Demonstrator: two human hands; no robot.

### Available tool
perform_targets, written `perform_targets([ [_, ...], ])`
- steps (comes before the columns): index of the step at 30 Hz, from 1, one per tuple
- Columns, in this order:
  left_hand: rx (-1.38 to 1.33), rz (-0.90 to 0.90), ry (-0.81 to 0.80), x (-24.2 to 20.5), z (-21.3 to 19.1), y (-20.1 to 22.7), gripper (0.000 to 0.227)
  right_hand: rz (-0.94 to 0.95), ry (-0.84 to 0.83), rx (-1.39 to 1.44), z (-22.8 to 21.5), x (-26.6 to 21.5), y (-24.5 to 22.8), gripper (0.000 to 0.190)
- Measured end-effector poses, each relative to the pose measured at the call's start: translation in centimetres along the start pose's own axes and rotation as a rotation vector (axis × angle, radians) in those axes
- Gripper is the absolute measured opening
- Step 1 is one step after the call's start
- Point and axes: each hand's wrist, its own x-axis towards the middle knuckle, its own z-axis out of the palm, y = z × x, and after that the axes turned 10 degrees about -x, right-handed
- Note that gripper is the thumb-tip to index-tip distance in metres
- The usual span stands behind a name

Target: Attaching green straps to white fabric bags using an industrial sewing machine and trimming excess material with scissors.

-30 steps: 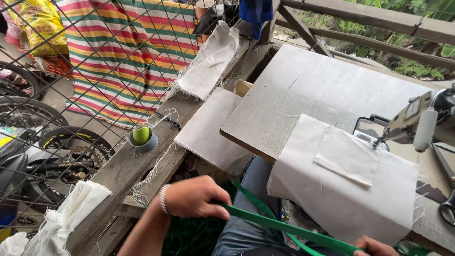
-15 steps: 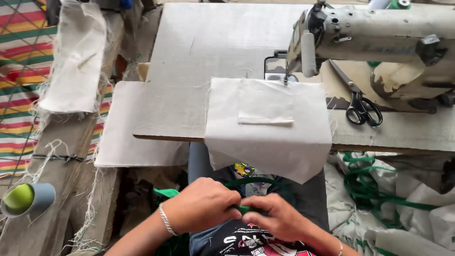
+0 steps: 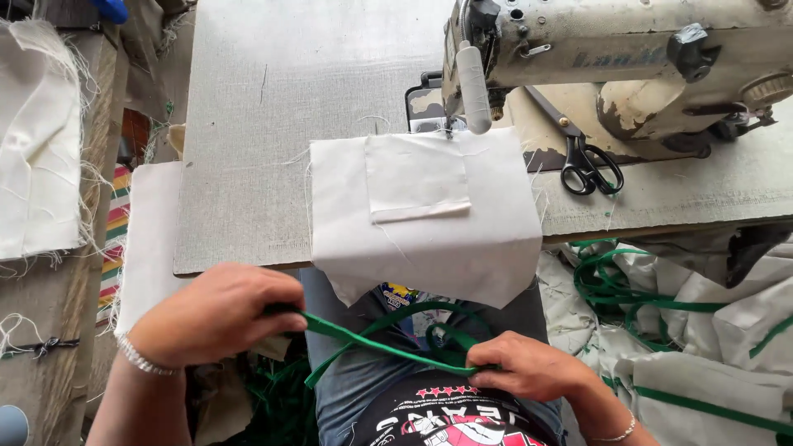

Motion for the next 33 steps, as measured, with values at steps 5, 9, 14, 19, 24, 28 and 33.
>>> perform_targets([
  [5, 0.031, 0.156, -0.073, 5.9, 0.5, 3.5, 0.034, -0.017, 0.073, 0.002, -1.9, 1.5, -4.0, 0.083],
  [9, -0.078, 0.301, 0.094, 10.8, 0.2, 4.4, 0.012, -0.019, 0.392, 0.571, -0.3, 3.2, -4.1, 0.019],
  [14, -0.481, 0.353, 0.245, 15.6, -0.5, 3.7, 0.009, 0.134, 0.621, 0.853, 0.2, 4.5, -3.0, 0.024],
  [19, -0.895, 0.388, 0.217, 18.1, 0.3, 2.8, 0.014, 0.082, 0.601, 1.069, 0.3, 4.3, -2.2, 0.023],
  [24, -0.995, 0.313, 0.224, 18.1, 0.5, 2.5, 0.020, 0.026, 0.594, 1.227, 1.0, 4.5, -1.0, 0.020],
  [28, -0.942, 0.314, 0.220, 18.0, 0.6, 2.0, 0.009, 0.064, 0.653, 1.207, 1.1, 5.1, -1.0, 0.020],
  [33, -1.062, 0.269, 0.276, 18.3, 1.0, 1.3, 0.012, 0.181, 0.746, 0.951, 0.8, 4.9, -2.0, 0.020],
])
